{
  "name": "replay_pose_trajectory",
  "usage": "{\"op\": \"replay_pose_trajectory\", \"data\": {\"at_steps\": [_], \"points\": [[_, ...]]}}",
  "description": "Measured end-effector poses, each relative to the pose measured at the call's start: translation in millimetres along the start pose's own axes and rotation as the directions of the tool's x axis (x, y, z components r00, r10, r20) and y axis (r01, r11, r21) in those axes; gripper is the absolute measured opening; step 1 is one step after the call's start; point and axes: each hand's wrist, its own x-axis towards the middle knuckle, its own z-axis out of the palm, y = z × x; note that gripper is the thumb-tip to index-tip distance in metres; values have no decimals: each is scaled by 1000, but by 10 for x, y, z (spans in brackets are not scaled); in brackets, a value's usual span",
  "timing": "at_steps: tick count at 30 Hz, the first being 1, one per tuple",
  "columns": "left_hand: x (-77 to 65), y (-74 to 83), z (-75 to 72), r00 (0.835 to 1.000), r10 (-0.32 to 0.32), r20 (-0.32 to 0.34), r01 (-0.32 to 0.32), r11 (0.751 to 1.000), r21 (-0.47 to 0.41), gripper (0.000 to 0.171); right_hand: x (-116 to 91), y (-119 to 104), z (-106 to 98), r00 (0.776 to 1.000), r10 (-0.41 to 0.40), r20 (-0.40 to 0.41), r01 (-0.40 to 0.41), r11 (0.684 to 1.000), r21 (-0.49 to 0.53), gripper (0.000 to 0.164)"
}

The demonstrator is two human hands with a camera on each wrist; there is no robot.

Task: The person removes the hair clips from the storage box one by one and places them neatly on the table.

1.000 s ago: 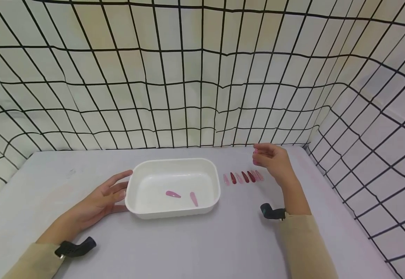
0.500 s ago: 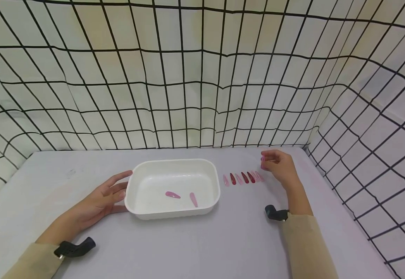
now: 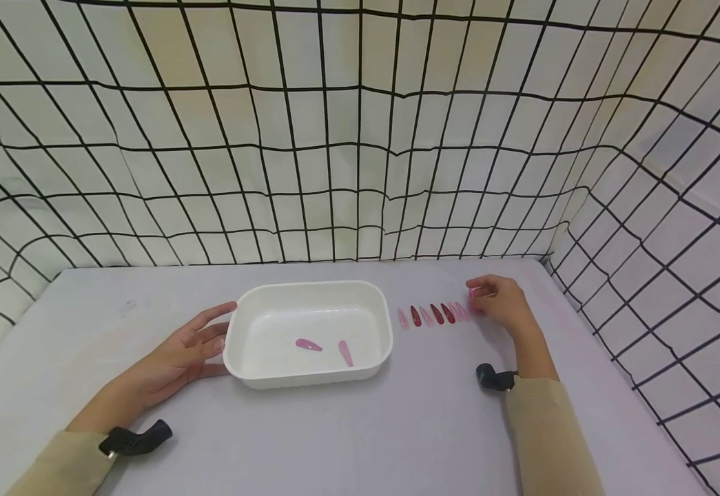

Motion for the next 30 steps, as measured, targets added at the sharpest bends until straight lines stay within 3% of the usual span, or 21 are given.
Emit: {"op": "replay_pose_trajectory", "data": {"at_steps": [30], "points": [[-5,8,8,1000,0,-8,0,1000,-1,65,4,14,2,996,66,61,-60,994,-90,38]]}}
